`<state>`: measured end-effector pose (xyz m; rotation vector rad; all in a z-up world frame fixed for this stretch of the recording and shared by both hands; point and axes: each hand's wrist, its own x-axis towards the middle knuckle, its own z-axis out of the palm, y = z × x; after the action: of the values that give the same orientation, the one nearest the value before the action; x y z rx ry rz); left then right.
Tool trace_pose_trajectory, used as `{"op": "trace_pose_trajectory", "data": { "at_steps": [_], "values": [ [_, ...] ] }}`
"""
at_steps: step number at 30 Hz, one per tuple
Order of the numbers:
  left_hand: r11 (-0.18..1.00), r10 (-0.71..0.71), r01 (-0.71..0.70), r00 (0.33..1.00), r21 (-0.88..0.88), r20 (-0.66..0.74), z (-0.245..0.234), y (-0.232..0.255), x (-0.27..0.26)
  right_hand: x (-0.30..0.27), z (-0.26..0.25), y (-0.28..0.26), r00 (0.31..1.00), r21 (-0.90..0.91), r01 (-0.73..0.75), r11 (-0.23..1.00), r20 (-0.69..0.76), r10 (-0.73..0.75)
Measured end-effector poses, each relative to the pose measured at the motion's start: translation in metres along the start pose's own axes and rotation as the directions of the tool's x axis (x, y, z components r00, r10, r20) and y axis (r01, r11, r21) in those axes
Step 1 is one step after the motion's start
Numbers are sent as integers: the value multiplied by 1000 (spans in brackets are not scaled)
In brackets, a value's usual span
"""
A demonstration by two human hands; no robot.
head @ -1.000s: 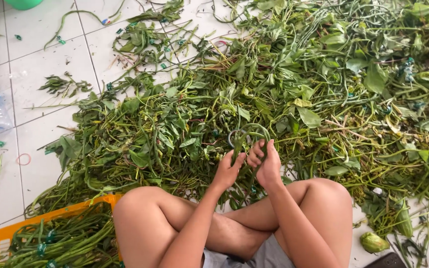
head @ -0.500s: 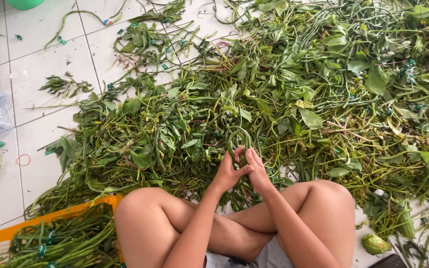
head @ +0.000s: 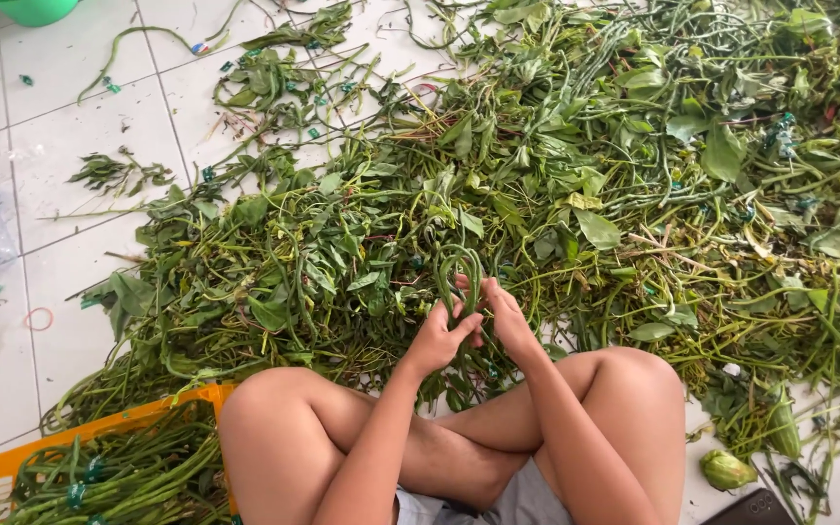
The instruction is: Selecting leafy vegetable stems from a pile, securing them into bunches with rubber bands, and trimming the ends with scissors.
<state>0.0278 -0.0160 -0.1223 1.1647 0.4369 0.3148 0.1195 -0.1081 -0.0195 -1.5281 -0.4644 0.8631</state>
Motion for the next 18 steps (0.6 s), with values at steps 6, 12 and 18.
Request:
{"op": "trace_pose_trajectory", "data": {
  "at_steps": [6, 12, 18],
  "values": [
    [949, 184, -155, 979, 274, -86, -35, 12, 7, 57, -28, 121, 971, -643, 233, 730, 193, -140],
    [932, 323, -229, 877, 282, -356, -27, 67, -22, 41, -8, 96, 975, -778, 217, 590, 207, -85],
    [957, 287, -226, 821, 180, -494, -16, 83, -26, 40, -14, 98, 979, -788, 203, 581, 146, -144]
  ]
}}
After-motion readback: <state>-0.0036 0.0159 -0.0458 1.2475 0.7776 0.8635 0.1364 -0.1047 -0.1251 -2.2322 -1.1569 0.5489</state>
